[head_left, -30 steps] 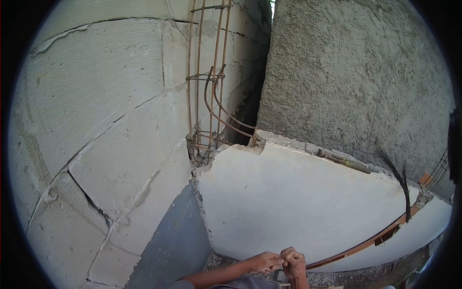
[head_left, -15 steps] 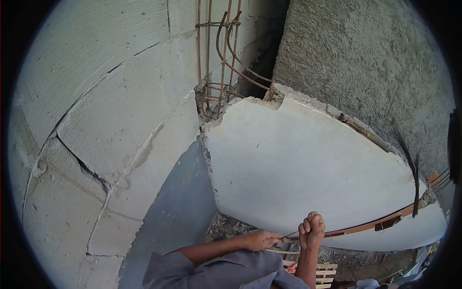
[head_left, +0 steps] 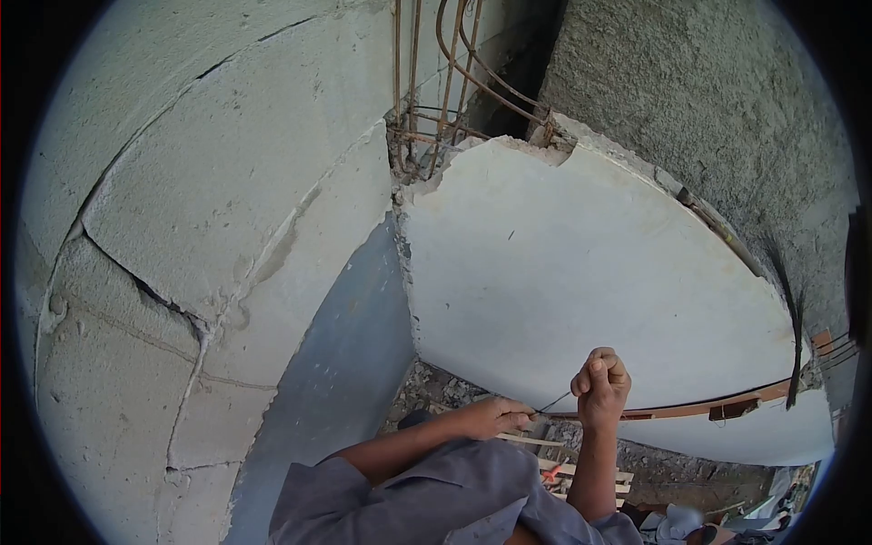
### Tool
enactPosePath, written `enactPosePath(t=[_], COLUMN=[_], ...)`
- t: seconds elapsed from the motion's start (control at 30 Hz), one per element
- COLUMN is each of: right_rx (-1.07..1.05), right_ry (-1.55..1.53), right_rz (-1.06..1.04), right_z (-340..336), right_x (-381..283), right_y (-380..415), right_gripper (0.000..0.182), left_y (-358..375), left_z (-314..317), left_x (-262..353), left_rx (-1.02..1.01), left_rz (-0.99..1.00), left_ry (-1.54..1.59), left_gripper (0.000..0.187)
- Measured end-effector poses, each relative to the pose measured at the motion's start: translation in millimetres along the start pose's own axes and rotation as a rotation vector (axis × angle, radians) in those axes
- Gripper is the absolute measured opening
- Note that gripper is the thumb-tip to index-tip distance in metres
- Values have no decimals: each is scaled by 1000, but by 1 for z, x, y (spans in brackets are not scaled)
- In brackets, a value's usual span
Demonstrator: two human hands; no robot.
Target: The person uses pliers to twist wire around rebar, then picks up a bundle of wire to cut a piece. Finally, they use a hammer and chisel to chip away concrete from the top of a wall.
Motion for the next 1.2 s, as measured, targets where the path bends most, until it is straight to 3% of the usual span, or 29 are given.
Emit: enactPosePath(t=[0.03, 0.1, 0.13, 0.2, 0.23, 0.33, 0.43, 0.53, 0.63, 0.73, 0.83, 0.93, 1.13, 1.2], right_rx=[-49, -122, -154, -228, -244, -303, -366, -361, -437, -486, -498, -484, -228, -290], right_ry=[171, 500, 642, 920, 963, 1046, 1035, 959, 1061, 1218, 1322, 1377, 1386, 1361], right_rz=[-26, -38, -174, -457, -398, -407, -438, -430, -299, -460, -575, -609, -662, -503], right_z=[7, 27, 41, 67, 72, 85, 100, 115, 115, 129, 141, 155, 177, 170], right_x=[-6, -9, -10, -6, 1, 8, 14, 4, 9, 4, -6, -15, -32, -42], right_y=[-1, 3, 5, 9, 10, 7, 10, 6, 0, -7, -21, -28, -35, -41], right_gripper=[19, 15, 13, 10, 9, 8, 6, 11, 15, 15, 16, 14, 23, 27], left_y=[-1, -6, -7, -8, -6, 0, 13, 21, 30, 32, 27, 23, 14, 13], left_z=[-13, -41, -51, -64, -68, -78, -93, -110, -135, -147, -155, -159, -187, -204], left_x=[26, 50, 58, 77, 80, 72, 81, 70, 75, 123, 110, 125, 146, 149], left_rx=[106, 279, 361, 411, 435, 528, 522, 625, 668, 644, 407, 410, 611, 641], left_rz=[162, 40, -24, -64, -81, -93, -187, -69, -82, 481, 201, 237, 382, 393], left_ry=[-162, 370, 636, 465, 377, 431, 229, 287, 151, -549, -489, -635, -507, -490], left_gripper=[40, 37, 36, 34, 33, 28, 21, 21, 20, 20, 16, 13, 16, 16])
Point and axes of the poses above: each hand's wrist, its own y-axis away from the middle knuckle, its own z-axis out of the palm, x = y × z, the point moved 5 cm from there along -y, towards the middle knuckle, and after that the axes turned 12 degrees about y, right-handed, at the moved point
